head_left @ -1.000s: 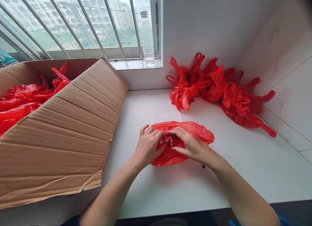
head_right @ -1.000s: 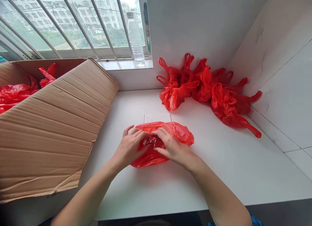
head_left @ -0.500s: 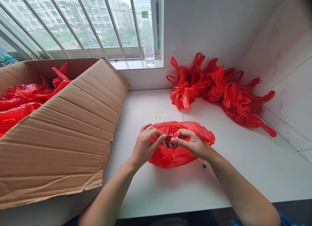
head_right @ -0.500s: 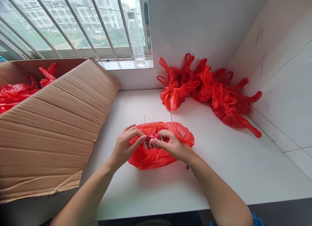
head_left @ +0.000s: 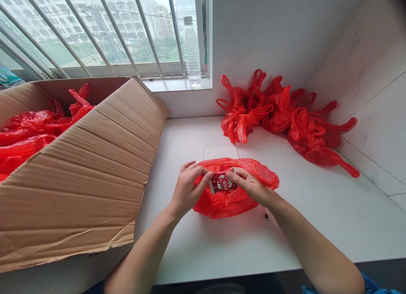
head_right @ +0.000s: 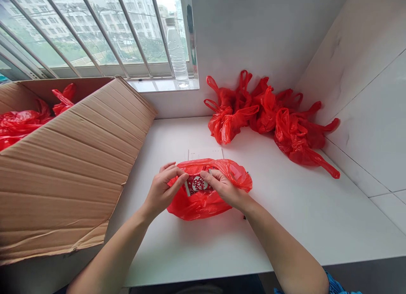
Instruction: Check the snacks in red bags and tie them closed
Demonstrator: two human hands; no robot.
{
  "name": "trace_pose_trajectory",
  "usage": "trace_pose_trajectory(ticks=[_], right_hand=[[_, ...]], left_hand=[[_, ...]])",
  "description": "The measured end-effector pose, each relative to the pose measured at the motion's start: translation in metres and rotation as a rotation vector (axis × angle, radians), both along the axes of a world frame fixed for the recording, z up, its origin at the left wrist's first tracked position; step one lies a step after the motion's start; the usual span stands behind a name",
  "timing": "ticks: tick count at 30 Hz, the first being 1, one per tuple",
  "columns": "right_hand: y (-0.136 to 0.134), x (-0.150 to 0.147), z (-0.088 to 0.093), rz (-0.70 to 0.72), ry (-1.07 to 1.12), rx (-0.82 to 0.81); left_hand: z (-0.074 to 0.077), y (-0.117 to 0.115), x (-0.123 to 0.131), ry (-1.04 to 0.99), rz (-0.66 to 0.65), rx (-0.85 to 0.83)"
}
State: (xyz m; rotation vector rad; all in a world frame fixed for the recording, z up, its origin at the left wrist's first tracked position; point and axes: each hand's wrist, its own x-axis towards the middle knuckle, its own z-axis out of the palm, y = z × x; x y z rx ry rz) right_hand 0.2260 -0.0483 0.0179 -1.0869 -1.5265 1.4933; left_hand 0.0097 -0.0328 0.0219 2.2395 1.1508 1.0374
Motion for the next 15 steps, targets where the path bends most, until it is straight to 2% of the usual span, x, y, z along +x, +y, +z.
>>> trace_pose_trajectory(ticks=[4,8,15], right_hand=[[-0.0001,0.0026,-0.0004,0.089,0.044,0.015],[-0.003,0.002,0.0004,0.097,-0.036,0.035],[-0.0038,-0.0038,-0.0011,-0.093,0.148,-0.151]], left_hand=[[-0.0013,0.001,-0.0008,0.007,0.063,0.045],[-0.0018,0.0009,-0.0002,0.016,0.043,0.075],[-0.0031,-0.0016,0.0025,-0.031,0.004,0.02]])
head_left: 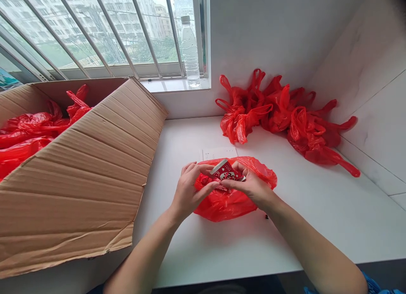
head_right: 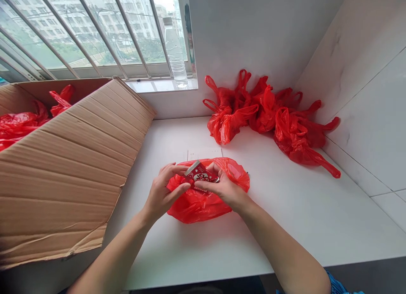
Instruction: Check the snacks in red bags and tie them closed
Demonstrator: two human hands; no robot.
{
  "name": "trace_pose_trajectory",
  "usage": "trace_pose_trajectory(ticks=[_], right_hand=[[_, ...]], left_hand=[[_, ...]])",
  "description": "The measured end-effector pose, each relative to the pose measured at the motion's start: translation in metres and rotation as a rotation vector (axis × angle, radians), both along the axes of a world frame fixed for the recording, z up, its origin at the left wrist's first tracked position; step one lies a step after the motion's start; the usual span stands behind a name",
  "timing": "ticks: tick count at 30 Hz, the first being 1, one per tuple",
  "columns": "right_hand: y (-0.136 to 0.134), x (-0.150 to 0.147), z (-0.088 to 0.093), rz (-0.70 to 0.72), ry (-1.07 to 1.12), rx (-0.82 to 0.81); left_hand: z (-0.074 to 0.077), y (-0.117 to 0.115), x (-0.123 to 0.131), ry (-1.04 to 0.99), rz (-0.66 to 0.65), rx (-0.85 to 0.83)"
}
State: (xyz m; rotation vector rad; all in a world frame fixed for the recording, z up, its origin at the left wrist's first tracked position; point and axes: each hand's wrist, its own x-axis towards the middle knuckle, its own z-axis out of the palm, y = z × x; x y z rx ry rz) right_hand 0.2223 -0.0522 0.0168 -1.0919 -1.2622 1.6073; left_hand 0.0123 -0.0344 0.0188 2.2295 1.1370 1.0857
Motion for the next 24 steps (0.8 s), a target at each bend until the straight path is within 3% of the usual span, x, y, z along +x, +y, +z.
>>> trace_pose_trajectory(ticks=[6,14,16,21,24], right_hand=[[0.001,-0.002,0.005,0.156,0.018,0.071],[-0.002,-0.002,0.004,0.173,0.023,0.09],[-0.003,0.001,0.006,0.123,-0.065,0.131],[-0.002,0.011,0.009,-0.161,-0.437,0.225],[-0.003,0.012,0.009,-0.215,-0.555,0.231]], left_hand=[[0.0,-0.001,0.0,-0.092,0.037,-0.084],[0.002,0.003,-0.003,0.077,-0.037,0.05],[0.004,0.005,-0.007,0.179,0.007,0.097],[0.006,0.009,-0.02,0.511,0.163,0.198],[0.003,0.01,-0.022,0.623,0.199,0.188]])
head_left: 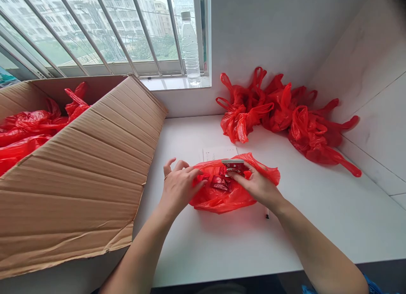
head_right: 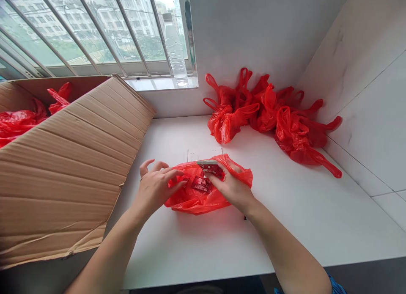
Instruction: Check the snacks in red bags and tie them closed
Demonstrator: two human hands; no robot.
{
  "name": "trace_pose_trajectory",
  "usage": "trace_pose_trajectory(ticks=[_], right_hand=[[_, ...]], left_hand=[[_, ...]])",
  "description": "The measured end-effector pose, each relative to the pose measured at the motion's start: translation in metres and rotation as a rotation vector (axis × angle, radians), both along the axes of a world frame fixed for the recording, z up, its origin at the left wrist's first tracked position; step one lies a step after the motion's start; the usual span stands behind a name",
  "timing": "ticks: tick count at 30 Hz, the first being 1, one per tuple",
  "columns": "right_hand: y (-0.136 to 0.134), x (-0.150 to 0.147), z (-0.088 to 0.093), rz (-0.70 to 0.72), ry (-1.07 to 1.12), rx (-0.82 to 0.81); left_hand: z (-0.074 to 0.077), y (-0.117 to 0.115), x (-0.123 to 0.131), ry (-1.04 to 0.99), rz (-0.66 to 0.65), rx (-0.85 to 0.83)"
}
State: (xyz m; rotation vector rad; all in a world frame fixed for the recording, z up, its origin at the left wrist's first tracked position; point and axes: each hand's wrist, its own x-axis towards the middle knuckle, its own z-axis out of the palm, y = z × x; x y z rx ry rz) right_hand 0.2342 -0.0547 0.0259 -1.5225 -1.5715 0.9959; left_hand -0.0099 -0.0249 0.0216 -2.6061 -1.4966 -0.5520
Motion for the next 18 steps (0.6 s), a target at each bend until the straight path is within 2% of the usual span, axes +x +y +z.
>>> trace_pose_trajectory(ticks=[6,10,14,18], right_hand=[[-0.002,-0.004,0.003,-0.007,-0.059,0.152],[0.0,-0.004,-0.005,-0.029,-0.177,0.246],[0.006,-0.001,-0.019,-0.061,-0.287,0.312],[0.011,0.003,-0.027,-0.052,-0.291,0.351]], left_hand=[[-0.008,-0.003,0.004,0.119,0.025,-0.013],[-0.009,-0.006,0.008,0.132,0.038,-0.013],[-0.007,-0.007,0.01,0.054,0.106,0.003],[-0.002,-0.004,0.011,-0.043,0.154,0.066]])
